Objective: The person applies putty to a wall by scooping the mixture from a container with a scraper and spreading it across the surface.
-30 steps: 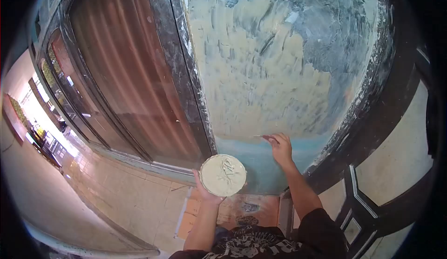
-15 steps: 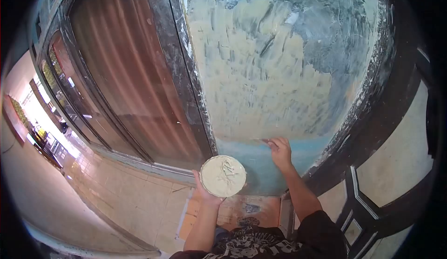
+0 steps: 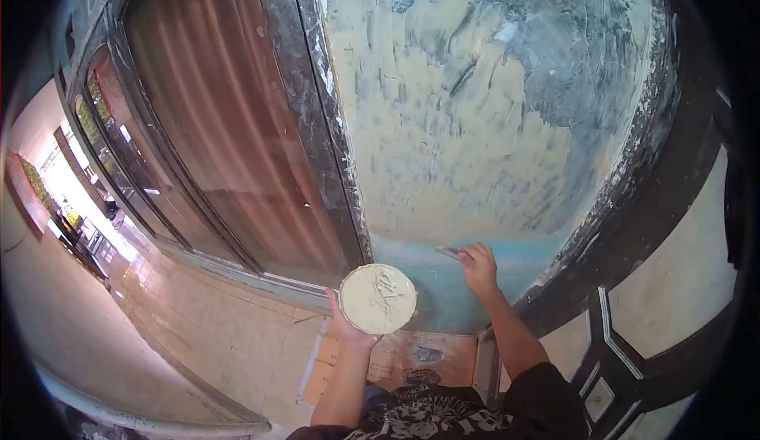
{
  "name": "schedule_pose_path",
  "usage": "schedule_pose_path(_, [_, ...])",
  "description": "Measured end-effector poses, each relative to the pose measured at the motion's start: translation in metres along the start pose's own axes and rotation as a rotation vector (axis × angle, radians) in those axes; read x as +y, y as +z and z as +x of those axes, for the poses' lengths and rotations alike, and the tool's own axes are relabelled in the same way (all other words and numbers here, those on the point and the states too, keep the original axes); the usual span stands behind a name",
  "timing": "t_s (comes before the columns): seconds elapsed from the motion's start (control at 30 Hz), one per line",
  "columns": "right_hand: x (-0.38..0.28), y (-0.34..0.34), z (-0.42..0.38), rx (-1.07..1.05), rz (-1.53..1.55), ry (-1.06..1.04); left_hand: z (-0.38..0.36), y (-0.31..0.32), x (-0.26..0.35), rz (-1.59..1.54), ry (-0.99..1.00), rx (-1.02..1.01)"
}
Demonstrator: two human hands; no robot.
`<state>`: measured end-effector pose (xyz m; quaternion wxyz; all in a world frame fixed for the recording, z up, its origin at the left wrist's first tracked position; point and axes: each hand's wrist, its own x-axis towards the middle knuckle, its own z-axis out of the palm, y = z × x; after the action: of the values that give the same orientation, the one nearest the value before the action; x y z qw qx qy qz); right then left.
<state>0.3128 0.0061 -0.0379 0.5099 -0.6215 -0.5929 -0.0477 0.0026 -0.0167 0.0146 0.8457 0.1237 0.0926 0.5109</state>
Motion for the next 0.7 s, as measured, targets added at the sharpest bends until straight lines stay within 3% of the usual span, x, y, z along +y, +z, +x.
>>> schedule_pose_path(0.1, [0.013, 0.0, -0.007, -0.075, -0.098, 0.066, 0.001, 0.001, -0.001, 0.032, 0.028, 0.076])
schedule_pose_path(0.17, [0.016, -0.005, 0.001, -0.032, -0.1, 0.077, 0.002, -0.003, -0.002, 0.031, -0.02, -0.042])
schedule_pose_path(0.33, [0.005, -0.024, 0.015, 0.088, -0.046, 0.031, 0.005, -0.007, -0.007, 0.021, -0.023, -0.081])
schedule_pose_path(0.43, [0.005, -0.018, 0.0, 0.025, -0.017, 0.028, 0.01, -0.018, -0.006, 0.013, 0.029, 0.026])
schedule_pose_path(0.53, [0.006, -0.009, -0.002, -0.03, -0.017, 0.061, 0.006, -0.011, -0.007, 0.027, 0.003, -0.017])
schedule_pose_path(0.7, [-0.009, -0.024, 0.032, 0.089, -0.004, 0.004, 0.007, -0.011, -0.011, 0.021, -0.017, -0.041])
